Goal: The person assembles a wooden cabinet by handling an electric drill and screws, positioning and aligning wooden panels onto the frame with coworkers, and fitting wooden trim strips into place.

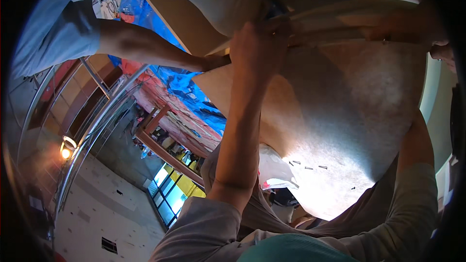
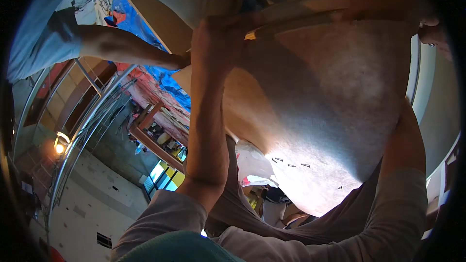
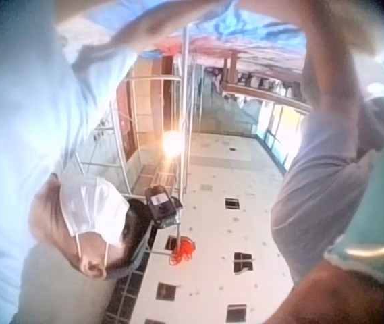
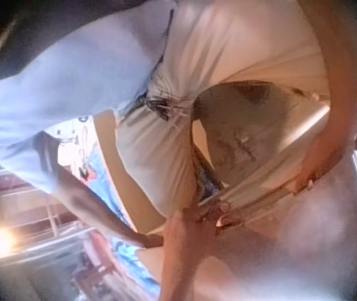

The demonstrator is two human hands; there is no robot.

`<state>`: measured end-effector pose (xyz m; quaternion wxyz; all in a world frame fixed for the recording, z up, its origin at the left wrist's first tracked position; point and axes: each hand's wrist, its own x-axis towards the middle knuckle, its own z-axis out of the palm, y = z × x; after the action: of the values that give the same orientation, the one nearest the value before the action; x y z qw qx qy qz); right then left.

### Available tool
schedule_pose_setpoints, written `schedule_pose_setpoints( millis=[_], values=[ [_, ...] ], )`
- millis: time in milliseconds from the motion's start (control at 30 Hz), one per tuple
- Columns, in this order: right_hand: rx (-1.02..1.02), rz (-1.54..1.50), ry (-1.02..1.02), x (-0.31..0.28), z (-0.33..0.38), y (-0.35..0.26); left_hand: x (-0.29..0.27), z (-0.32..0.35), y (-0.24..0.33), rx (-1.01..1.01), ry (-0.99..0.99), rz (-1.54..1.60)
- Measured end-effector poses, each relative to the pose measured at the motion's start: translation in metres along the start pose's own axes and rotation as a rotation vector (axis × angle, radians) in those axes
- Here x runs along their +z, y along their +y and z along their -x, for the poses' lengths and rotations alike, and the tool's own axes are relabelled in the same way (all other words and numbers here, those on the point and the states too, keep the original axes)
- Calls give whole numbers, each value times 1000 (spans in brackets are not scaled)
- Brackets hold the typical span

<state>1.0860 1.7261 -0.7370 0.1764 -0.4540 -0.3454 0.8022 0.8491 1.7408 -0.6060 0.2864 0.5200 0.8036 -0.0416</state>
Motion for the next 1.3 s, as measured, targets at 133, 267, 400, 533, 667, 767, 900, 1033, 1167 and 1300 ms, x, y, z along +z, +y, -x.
schedule_pose_setpoints(
  millis=[133,267,400,533,667,767,900,1033,1167,1300],
  values=[
    [-7,-5,-6,3,-7,0,5,3,-8,1,17,65],
    [-11,-12,6,3,-3,-7,15,0,-26,186,60,-5],
    [-9,-35,56,-5,24,-25,22,-13,-41,428,115,-156],
    [42,-105,135,-30,84,-35,19,-21,-46,572,58,-238],
    [257,-182,358,-62,182,-28,9,-18,-36,644,75,-327],
    [565,-296,591,-61,250,-14,3,-16,-22,585,60,-334],
    [110,399,518,-33,243,3,-5,-11,-5,413,-135,-433],
    [100,371,450,-24,217,2,-9,-15,-3,255,-180,-322],
    [38,78,375,-24,224,-5,-3,-32,-27,460,-267,-403],
    [-41,39,421,-22,221,-8,8,-53,-47,580,-365,-185]
  ],
)
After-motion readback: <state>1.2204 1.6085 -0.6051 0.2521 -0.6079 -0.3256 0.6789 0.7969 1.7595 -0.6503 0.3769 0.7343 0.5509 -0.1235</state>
